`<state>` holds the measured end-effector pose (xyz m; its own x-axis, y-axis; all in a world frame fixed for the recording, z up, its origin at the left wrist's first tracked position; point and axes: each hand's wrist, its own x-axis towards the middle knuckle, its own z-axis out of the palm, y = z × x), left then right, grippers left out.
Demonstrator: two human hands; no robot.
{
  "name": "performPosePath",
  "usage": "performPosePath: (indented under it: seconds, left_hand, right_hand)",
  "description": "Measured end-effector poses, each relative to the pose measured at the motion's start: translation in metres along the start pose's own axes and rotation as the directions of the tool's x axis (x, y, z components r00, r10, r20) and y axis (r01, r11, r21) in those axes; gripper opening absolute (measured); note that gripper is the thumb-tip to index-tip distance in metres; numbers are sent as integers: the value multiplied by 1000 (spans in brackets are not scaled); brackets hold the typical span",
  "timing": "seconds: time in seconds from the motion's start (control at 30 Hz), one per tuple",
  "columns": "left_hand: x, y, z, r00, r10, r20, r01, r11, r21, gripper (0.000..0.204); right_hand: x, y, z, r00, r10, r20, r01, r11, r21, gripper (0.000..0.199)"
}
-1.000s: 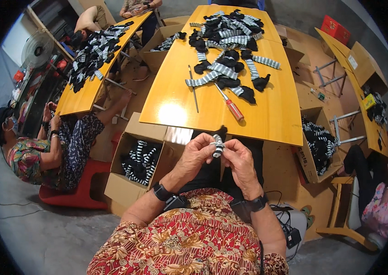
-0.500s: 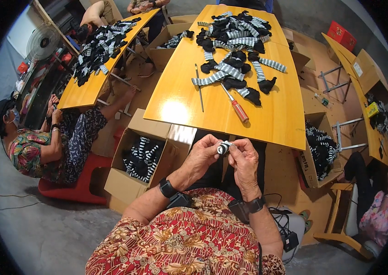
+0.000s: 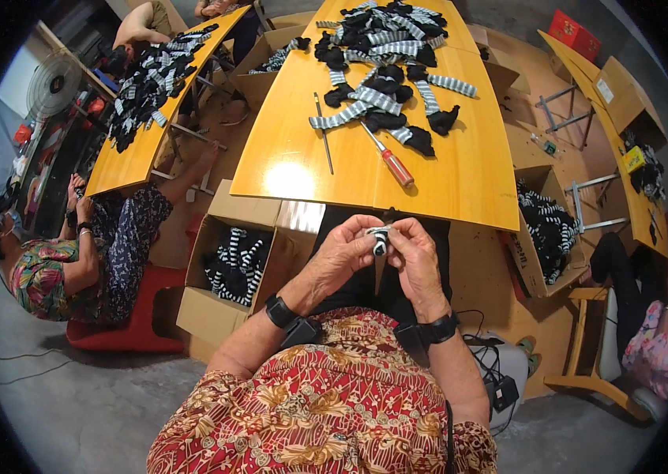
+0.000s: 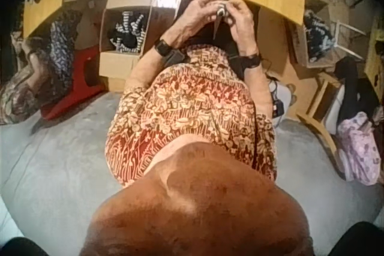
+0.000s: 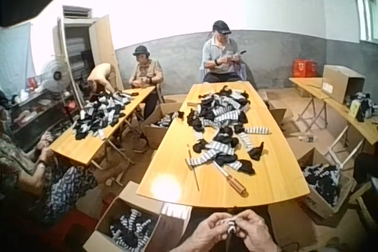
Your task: The person sits at a table and repairs black and white striped socks. They use a red-handled metal tool to push the sock fabric back into shape and smooth out the seams. The person handles the socks one at a time, manipulating the fabric with their hands and the tool.
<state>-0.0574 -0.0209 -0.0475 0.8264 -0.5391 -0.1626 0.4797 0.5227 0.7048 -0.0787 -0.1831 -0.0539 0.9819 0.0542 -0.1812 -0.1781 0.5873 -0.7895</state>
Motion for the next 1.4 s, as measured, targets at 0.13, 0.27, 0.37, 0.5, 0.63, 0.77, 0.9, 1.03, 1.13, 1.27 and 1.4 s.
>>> performPosePath:
  seconds: [0.13, 0.27, 0.37, 0.5, 0.63, 0.77, 0.9, 1.03, 1.13, 1.27, 1.4]
  left_hand:
    - [4, -3, -3, 991, 69, -116, -48, 984, 174, 23]
    - [7, -7, -1, 979, 160, -123, -105, 923, 369, 17]
    - [6, -10, 4, 970, 200, -135, -126, 896, 427, 14]
    - [6, -15, 5, 963, 184, -194, -103, 924, 368, 14]
    - [10, -19, 1, 937, 239, -256, -147, 932, 331, 12]
    - [13, -13, -1, 940, 165, -299, -105, 973, 205, 11]
    - [15, -15, -3, 955, 110, -276, -93, 993, 72, 13]
    - [15, -12, -7, 988, 85, -133, -91, 995, -36, 16]
    - [9, -3, -4, 995, 26, -101, -32, 998, -55, 29]
    - [3, 4, 2, 998, 50, -44, -49, 998, 27, 39]
    - [4, 1, 0, 992, 97, -75, -94, 995, 35, 39]
  right_hand:
    - [-1, 0, 3, 995, -98, -3, 98, 992, -74, 4]
    - [-4, -3, 4, 989, -143, -24, 137, 976, -168, 5]
    - [-5, -1, 5, 988, -149, -38, 140, 973, -183, 4]
    - [-2, 5, 7, 967, -244, -74, 200, 905, -377, 5]
    - [0, 6, 12, 874, -485, 23, 359, 614, -703, 7]
    - [1, 6, 11, 940, -337, -49, 236, 749, -620, 8]
    - [-1, -2, 19, 978, -175, -115, 114, 905, -410, 7]
    - [4, 1, 4, 995, -90, -40, 82, 983, -164, 5]
    - [3, -3, 4, 996, -76, -37, 70, 986, -153, 7]
    - [-1, -10, 8, 989, -143, -28, 131, 956, -261, 7]
    - [-4, -7, 20, 980, -197, -39, 172, 922, -348, 7]
